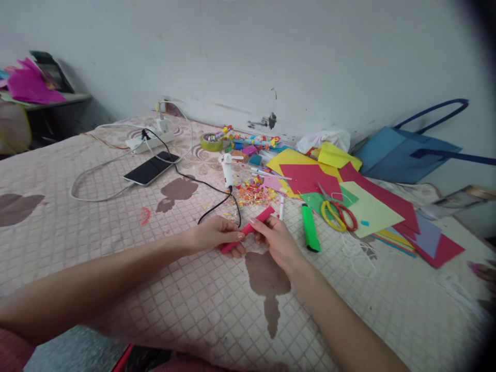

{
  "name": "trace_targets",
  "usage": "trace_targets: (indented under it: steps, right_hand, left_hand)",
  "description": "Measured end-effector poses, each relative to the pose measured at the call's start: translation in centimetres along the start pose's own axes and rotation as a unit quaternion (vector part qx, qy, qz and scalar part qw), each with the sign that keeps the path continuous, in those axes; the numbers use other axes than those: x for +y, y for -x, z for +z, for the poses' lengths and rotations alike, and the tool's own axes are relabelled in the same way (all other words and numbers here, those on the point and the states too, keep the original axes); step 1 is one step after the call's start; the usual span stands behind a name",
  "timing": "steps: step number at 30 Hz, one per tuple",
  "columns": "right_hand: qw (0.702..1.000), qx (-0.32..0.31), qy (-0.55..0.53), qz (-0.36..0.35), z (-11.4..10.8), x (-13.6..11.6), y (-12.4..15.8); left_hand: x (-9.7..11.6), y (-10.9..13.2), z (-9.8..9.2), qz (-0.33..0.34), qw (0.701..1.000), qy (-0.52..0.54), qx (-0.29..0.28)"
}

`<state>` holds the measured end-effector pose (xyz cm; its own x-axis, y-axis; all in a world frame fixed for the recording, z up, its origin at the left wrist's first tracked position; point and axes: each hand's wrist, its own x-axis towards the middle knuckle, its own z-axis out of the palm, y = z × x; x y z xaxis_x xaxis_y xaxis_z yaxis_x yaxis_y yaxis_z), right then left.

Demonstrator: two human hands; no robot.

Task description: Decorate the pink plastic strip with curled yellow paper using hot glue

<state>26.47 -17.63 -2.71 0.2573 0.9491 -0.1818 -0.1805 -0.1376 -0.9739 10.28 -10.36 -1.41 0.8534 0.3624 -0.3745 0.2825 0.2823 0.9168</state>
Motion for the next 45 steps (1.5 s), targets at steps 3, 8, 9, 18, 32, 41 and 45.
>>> trace_targets:
  steps: [3, 8, 9, 18, 32, 41, 45]
  right_hand:
    - [0.999, -0.043, -0.003, 0.017, 0.1, -0.14, 0.19]
    - [0.998, -0.061, 0.012, 0.011, 0.55, 0.0, 0.59]
    - [0.998, -0.06, 0.015, 0.007, 0.57, 0.06, 0.59]
    - [1.0, -0.017, 0.011, -0.005, 0.01, -0.26, 0.1]
    - [0.998, -0.062, 0.016, 0.0, 0.16, 0.02, 0.36]
    - [0.999, -0.031, -0.027, 0.012, -0.09, -0.5, 0.01]
    - [0.999, -0.025, -0.034, 0.018, -0.03, -0.34, 0.01]
  left_hand:
    - [-0.18, -0.07, -0.03, 0.005, 1.0, 0.007, -0.006]
    - [-0.54, -0.18, 0.31, 0.013, 1.0, 0.013, -0.015]
    - [-0.54, -0.19, 0.37, 0.014, 1.0, 0.014, -0.015]
    - [0.31, 0.27, -0.12, -0.026, 0.999, 0.003, -0.033]
    - [-0.01, 0.16, 0.1, -0.018, 0.999, 0.04, -0.021]
    - [0.22, 0.21, -0.49, -0.047, 0.995, 0.079, -0.036]
    - [-0.06, 0.09, -0.49, -0.041, 0.994, 0.082, -0.054]
